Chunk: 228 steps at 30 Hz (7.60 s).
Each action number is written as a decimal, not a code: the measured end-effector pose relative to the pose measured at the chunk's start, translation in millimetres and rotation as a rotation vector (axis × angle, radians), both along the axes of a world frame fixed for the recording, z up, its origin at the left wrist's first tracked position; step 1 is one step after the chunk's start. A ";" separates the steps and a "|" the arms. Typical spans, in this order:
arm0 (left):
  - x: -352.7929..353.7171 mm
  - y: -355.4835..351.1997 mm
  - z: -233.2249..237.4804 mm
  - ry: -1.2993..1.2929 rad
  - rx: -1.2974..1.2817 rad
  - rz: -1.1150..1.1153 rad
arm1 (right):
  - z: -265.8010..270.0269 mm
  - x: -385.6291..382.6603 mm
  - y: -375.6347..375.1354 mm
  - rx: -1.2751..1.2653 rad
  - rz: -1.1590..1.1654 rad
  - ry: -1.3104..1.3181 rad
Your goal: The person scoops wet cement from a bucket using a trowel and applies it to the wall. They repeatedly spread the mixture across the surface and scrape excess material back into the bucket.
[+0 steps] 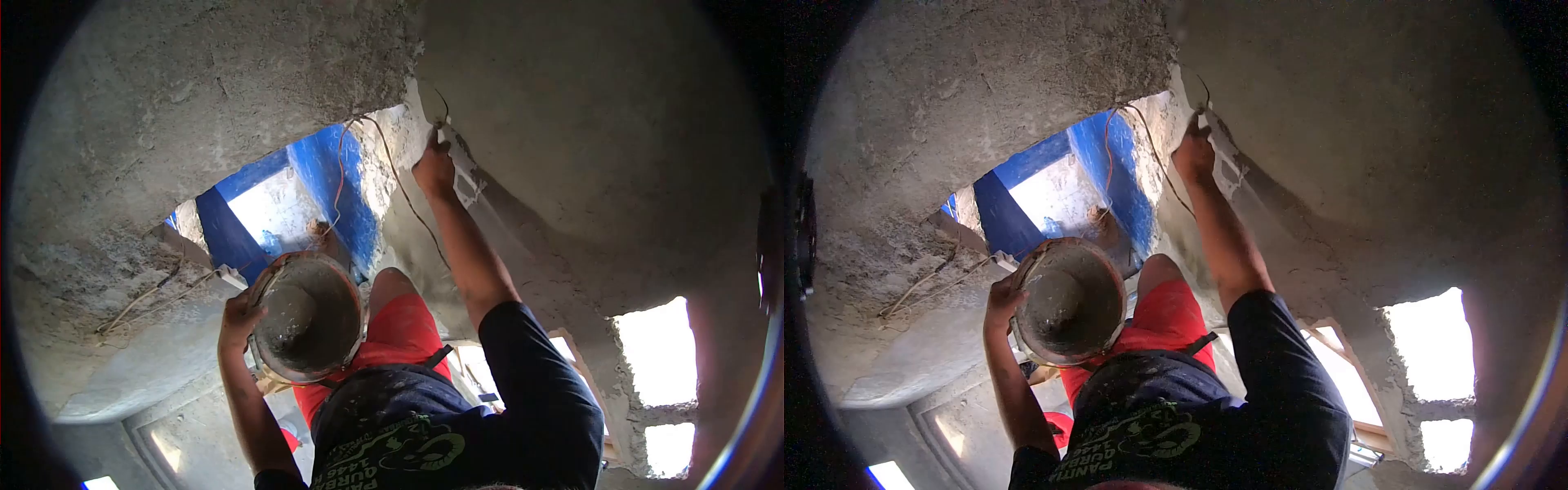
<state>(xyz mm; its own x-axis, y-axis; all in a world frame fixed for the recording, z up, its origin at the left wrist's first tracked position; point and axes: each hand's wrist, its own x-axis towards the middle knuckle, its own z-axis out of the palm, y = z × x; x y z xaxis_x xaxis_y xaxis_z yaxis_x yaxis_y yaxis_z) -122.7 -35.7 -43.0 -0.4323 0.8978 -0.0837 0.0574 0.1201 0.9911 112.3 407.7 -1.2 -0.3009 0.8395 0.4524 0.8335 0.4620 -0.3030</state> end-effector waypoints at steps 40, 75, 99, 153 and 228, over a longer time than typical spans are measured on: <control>8.1 -20.3 6.4 -0.087 0.054 0.077 | -85.0 134.8 -113.2 -0.339 0.116 0.321; -5.7 -7.2 6.0 -0.118 -0.070 -0.061 | -76.1 -0.4 -304.7 -0.582 1.125 -0.154; -15.3 8.3 -0.5 -0.049 -0.090 -0.071 | -34.3 119.6 -186.8 -1.323 0.721 0.765; -12.3 -14.1 -25.0 -0.012 0.052 0.089 | -4.4 -1.2 44.4 -0.795 0.426 1.341; 4.3 -10.5 -6.8 -0.081 0.083 0.054 | 107.7 39.2 -11.1 0.053 0.185 -0.421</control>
